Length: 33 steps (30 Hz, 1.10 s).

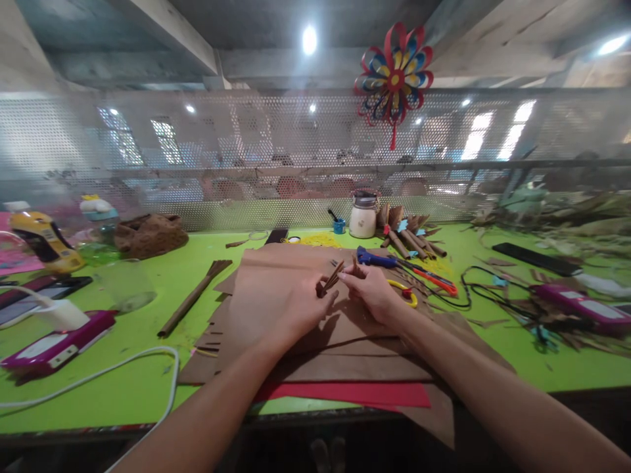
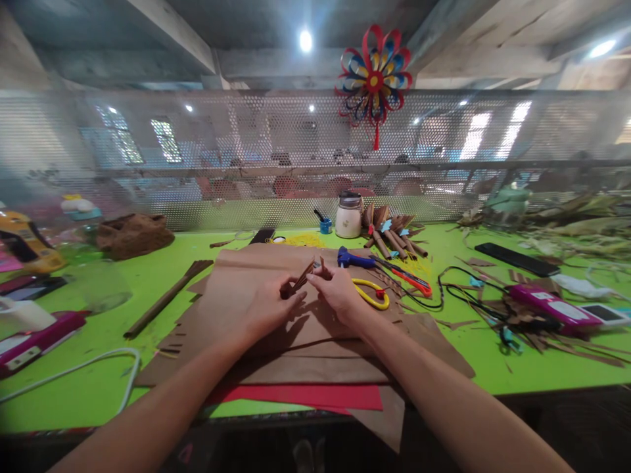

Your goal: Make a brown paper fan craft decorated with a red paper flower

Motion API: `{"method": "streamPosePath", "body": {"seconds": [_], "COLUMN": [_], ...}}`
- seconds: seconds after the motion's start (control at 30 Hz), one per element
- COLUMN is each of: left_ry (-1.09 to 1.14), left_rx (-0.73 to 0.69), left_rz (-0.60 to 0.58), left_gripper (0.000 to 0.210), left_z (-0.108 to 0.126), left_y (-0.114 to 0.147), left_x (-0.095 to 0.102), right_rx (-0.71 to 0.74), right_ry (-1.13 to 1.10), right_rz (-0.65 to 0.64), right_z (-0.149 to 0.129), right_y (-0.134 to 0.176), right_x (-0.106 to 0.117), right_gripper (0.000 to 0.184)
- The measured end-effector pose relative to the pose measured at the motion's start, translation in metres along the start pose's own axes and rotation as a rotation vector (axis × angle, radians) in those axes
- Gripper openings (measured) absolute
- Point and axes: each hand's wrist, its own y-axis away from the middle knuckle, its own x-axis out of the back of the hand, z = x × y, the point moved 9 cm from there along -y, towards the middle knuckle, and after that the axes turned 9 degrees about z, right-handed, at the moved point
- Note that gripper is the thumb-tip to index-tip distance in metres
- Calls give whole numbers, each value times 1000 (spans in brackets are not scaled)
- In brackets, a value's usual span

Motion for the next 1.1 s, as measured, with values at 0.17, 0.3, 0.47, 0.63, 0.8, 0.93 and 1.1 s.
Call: {"method": "streamPosePath", "body": {"seconds": [0.17, 0.3, 0.47, 0.63, 0.8, 0.93, 1.1], "left_ry": [284, 522, 700, 774, 788, 770, 782], "left_rx": [240, 350, 380, 378, 368, 349, 360], "left_rz": [-109, -144, -247, -283, -263, -237, -258], "left_gripper": [25, 21, 21, 21, 23, 23, 22], "left_z": [-8, -5, -4, -7, -5, -4, -5], "left_y": [2, 7, 10, 10, 8, 7, 8], "left_x": [-12, -16, -26, -30, -27, -24, -26], "right_rx": [-31, -19, -34, -44, -69, -69, -47], "right_ry": [27, 36, -12, -59, -92, -68, 14], "right_rz": [-5, -24, -19, -32, -56, -66, -48], "right_z": [3, 1, 2, 2, 4, 3, 3], "right_y": [-3, -3, -4, -6, -5, -3, -2], "right_x": [3, 4, 5, 5, 2, 1, 2], "right_gripper": [25, 24, 24, 24, 28, 28, 27]}}
